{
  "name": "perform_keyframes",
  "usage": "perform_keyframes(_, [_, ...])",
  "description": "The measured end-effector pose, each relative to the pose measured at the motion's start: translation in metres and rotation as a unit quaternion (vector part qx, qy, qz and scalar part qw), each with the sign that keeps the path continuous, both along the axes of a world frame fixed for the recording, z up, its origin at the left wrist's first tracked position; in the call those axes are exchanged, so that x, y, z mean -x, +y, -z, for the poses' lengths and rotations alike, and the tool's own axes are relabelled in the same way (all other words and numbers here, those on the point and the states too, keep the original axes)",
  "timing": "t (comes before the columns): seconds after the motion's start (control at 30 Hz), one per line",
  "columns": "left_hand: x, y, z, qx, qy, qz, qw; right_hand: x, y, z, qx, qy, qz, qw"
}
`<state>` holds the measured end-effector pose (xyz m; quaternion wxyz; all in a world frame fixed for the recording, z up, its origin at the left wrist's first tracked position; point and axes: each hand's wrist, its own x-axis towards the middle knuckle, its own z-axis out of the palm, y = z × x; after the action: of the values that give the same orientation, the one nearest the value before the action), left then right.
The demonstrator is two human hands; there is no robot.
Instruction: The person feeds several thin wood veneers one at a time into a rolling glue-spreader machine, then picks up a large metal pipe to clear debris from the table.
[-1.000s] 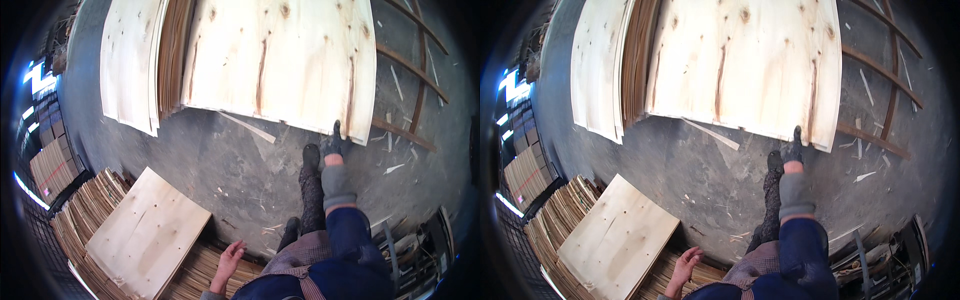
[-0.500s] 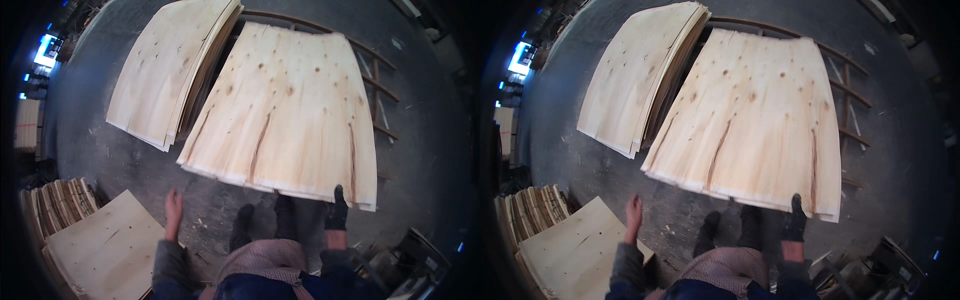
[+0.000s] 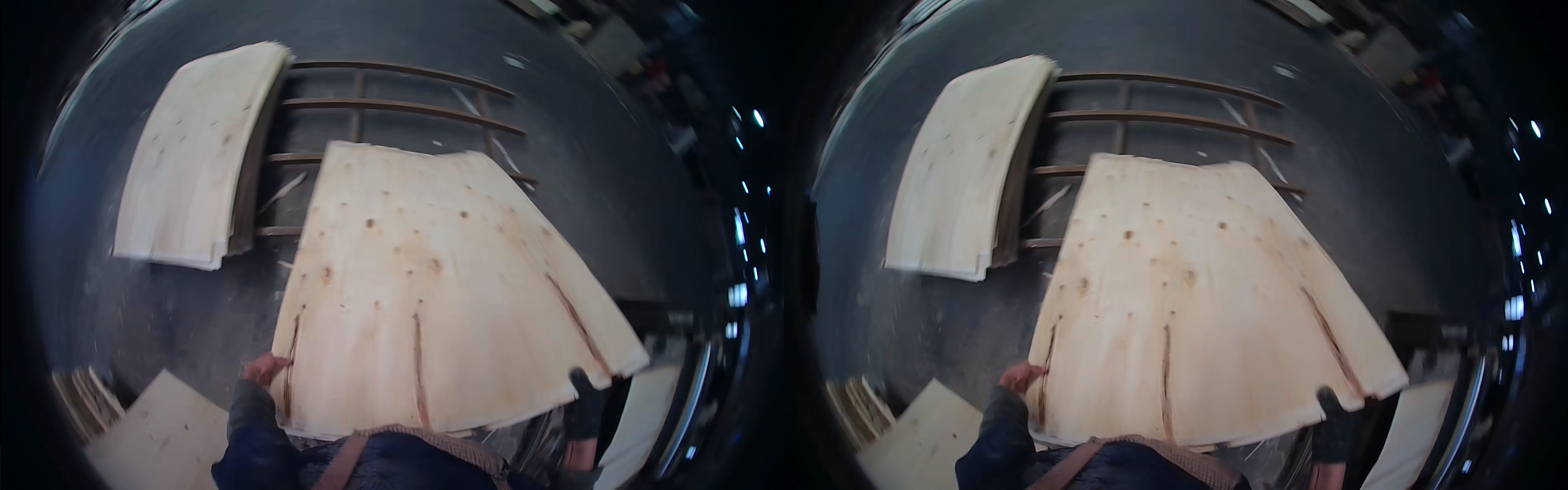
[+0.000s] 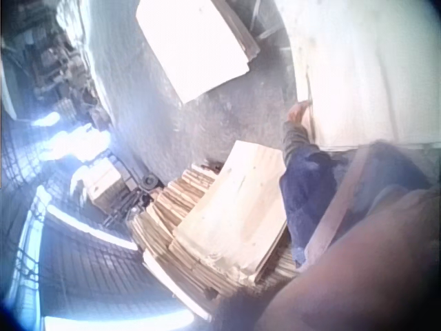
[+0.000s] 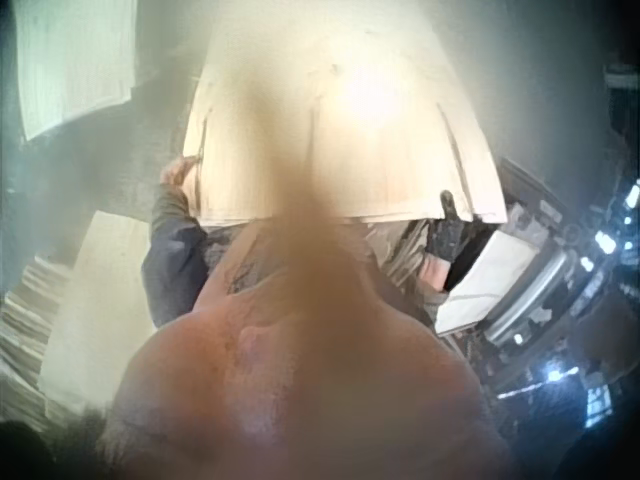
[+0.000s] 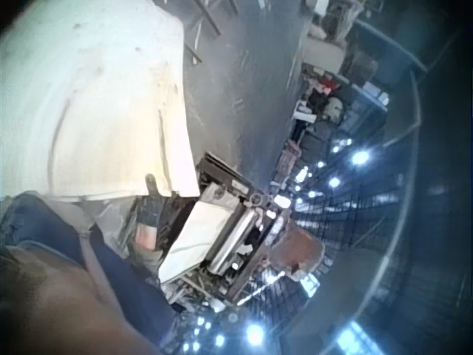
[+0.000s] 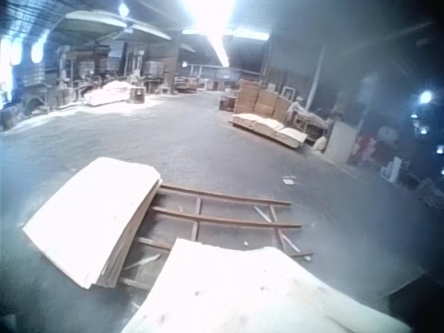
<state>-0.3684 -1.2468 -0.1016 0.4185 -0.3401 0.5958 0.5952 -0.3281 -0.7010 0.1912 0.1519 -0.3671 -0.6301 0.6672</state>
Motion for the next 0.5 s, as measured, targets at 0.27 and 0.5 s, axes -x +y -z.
perform_keyframes(0.27, [-0.014,0.126,-0.091,-0.116,0.126,-0.081,0.982,-0.088,0.050,-0.012,-0.110,-0.009,-0.020,0.994])
perform_keyframes(0.5, [0.139,0.206,-0.092,-0.082,0.260,0.144,0.951,-0.130,0.048,0.046,-0.151,0.081,0.027,0.985])
